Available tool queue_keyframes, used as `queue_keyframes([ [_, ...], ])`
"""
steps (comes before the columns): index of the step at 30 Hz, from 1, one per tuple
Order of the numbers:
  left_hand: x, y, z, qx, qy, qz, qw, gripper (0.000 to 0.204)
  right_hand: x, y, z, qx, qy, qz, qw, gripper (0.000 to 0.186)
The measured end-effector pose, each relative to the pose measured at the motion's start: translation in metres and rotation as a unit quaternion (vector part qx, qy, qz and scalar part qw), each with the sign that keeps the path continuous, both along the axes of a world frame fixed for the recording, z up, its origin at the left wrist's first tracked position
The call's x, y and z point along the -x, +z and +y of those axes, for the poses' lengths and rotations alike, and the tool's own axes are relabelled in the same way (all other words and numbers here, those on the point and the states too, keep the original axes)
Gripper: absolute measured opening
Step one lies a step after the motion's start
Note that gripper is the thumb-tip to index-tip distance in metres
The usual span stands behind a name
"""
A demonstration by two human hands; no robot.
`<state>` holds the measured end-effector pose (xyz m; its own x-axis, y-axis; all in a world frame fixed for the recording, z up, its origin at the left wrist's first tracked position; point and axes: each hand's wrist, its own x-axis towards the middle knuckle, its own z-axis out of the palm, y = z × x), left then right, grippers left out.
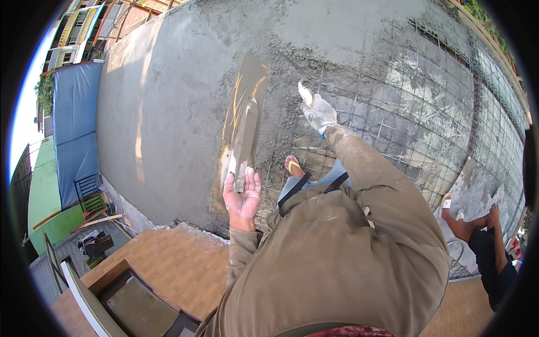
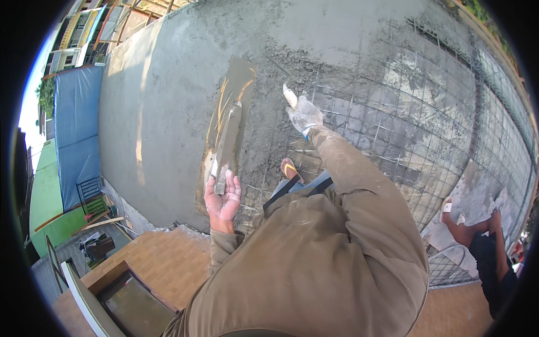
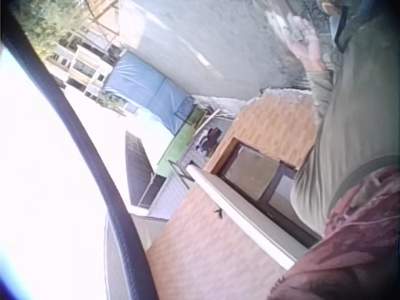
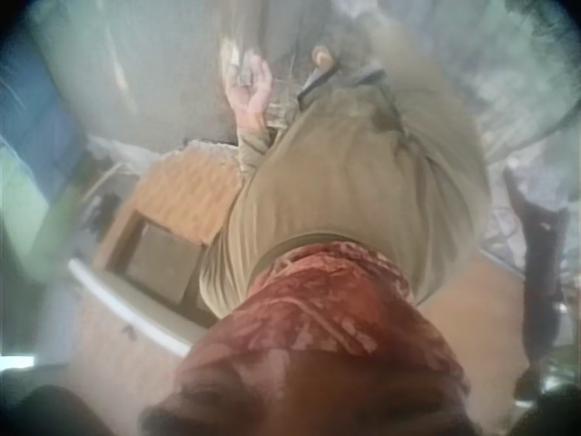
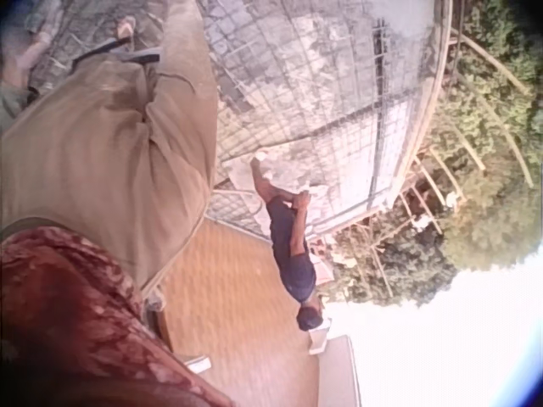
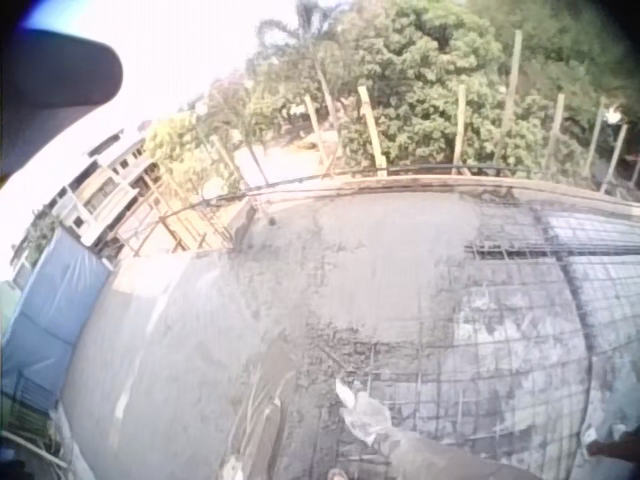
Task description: The person smooths wet concrete on a rebar-reinforced slab using a wooden float and a hand trowel. The person walks across the slab while leveling and finishing the surface.
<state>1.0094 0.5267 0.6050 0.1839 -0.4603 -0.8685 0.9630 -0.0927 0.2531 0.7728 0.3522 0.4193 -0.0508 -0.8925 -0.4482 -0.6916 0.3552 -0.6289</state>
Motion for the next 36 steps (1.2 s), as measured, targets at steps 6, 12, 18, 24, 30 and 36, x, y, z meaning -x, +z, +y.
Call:
queue_keyframes([
  [6, -0.007, 0.002, 0.008, 0.010, -0.013, 0.052, 0.999, 0.048, -0.018, 0.023, 0.049, 0.085, 0.173, 0.001, 0.981, 0.040],
  [12, 0.001, 0.023, 0.027, 0.055, -0.087, -0.001, 0.995, 0.041, -0.026, -0.002, 0.006, 0.004, 0.055, -0.004, 0.998, 0.040],
  [18, -0.014, 0.002, 0.039, -0.001, -0.165, -0.353, 0.921, 0.043, 0.010, 0.020, -0.050, 0.034, -0.039, 0.007, 0.999, 0.045],
  [24, -0.050, -0.046, 0.027, 0.007, -0.293, -0.638, 0.713, 0.032, 0.013, 0.104, 0.053, 0.085, 0.218, -0.049, 0.971, 0.043],
  [30, -0.066, -0.064, 0.023, 0.052, -0.365, -0.710, 0.600, 0.035, -0.004, 0.130, 0.133, 0.130, 0.366, -0.025, 0.921, 0.035],
  [36, -0.100, -0.045, 0.056, 0.067, -0.456, -0.757, 0.464, 0.040, 0.003, 0.047, 0.082, 0.040, 0.281, 0.059, 0.957, 0.029],
])
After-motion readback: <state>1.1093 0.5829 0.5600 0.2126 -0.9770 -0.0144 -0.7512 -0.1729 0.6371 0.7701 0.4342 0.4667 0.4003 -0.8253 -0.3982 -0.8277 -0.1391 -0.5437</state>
